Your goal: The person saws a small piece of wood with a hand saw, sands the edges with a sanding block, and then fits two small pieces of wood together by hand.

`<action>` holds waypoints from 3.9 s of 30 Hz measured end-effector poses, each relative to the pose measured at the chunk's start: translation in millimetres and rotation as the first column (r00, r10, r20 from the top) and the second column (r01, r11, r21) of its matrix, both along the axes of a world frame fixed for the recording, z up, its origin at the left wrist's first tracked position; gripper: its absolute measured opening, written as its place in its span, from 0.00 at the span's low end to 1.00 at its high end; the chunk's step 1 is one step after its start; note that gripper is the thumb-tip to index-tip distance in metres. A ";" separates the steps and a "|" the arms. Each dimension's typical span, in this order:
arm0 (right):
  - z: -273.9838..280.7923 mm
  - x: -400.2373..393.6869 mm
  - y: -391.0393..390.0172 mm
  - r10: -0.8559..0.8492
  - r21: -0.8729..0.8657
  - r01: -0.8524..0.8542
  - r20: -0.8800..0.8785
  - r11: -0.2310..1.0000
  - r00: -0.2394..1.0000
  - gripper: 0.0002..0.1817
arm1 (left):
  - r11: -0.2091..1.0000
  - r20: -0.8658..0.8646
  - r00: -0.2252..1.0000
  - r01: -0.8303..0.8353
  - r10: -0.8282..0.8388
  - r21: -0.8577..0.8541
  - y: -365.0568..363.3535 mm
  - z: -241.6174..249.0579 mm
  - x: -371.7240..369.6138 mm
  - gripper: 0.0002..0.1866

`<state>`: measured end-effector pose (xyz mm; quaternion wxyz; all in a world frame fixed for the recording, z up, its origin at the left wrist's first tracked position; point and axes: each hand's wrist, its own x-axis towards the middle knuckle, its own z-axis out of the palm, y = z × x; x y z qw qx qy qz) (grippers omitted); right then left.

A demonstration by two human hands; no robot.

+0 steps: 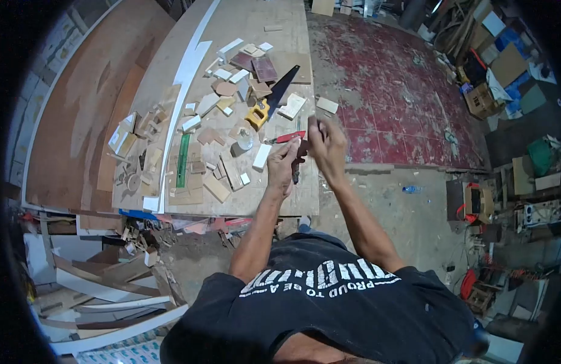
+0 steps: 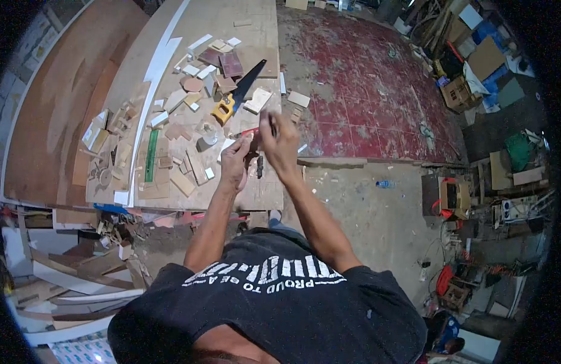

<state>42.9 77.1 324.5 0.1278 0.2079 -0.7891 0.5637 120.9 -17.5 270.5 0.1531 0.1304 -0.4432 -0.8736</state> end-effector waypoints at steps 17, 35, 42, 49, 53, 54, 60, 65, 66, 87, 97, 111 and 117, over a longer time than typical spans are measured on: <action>-24.3 -28.2 -22.8 -0.014 0.072 0.008 0.084 0.997 0.996 0.18 | 0.998 -0.047 0.997 0.059 -0.057 0.025 -26.4 -14.4 4.4 0.18; 6.9 26.4 -22.9 0.104 0.042 -0.098 -0.157 0.994 0.982 0.16 | 0.868 0.124 0.990 -0.001 0.072 -0.497 -34.7 34.0 11.1 0.16; 21.0 24.5 -21.2 0.016 0.091 -0.012 -0.046 0.996 0.999 0.16 | 0.865 0.060 0.998 0.010 0.023 -0.501 -25.7 28.9 8.1 0.16; 3.4 -31.9 -13.5 -0.032 0.228 0.074 -0.182 0.971 0.983 0.15 | 0.776 -0.009 1.000 -0.026 0.026 -0.630 -18.7 8.9 9.3 0.16; 8.7 -10.1 -3.6 0.037 -0.331 0.037 0.214 0.943 0.976 0.15 | 0.800 -0.014 0.998 -0.063 0.068 -0.596 -26.5 33.9 4.5 0.15; 8.4 3.1 -2.2 0.147 -0.510 0.005 0.257 0.860 0.955 0.16 | 0.866 0.036 0.997 -0.042 0.069 -0.499 -28.3 44.8 8.2 0.14; -2.9 23.1 -0.6 0.249 -0.477 -0.102 0.256 0.873 0.934 0.18 | 0.964 0.048 0.999 0.026 -0.013 -0.265 -31.4 58.4 8.5 0.18; 23.0 47.3 -7.9 0.064 0.021 -0.062 -0.124 0.998 0.990 0.16 | 0.804 0.017 0.990 -0.106 0.143 -0.585 -34.4 45.3 -4.7 0.17; 25.1 44.8 -10.4 0.067 0.015 -0.066 -0.127 0.998 0.990 0.16 | 0.800 0.013 0.989 -0.111 0.147 -0.590 -34.7 45.2 -5.1 0.17; 39.6 -26.3 -34.9 -0.034 0.202 0.092 -0.274 0.975 0.961 0.18 | 0.891 0.059 0.998 0.055 -0.032 -0.452 -17.3 59.2 10.8 0.17; 10.5 31.6 -10.7 0.272 -0.583 -0.051 0.299 0.811 0.915 0.20 | 0.817 -0.067 0.997 -0.011 -0.035 -0.577 -49.1 75.4 18.6 0.20; 24.5 52.3 -28.2 0.192 -0.455 -0.074 0.219 0.888 0.957 0.22 | 0.712 -0.159 0.977 -0.210 0.139 -0.670 -33.9 73.5 18.2 0.16; 29.7 42.9 -33.7 0.149 -0.401 -0.061 0.192 0.914 0.970 0.22 | 0.756 -0.147 0.980 -0.197 0.135 -0.624 -34.8 69.9 13.4 0.16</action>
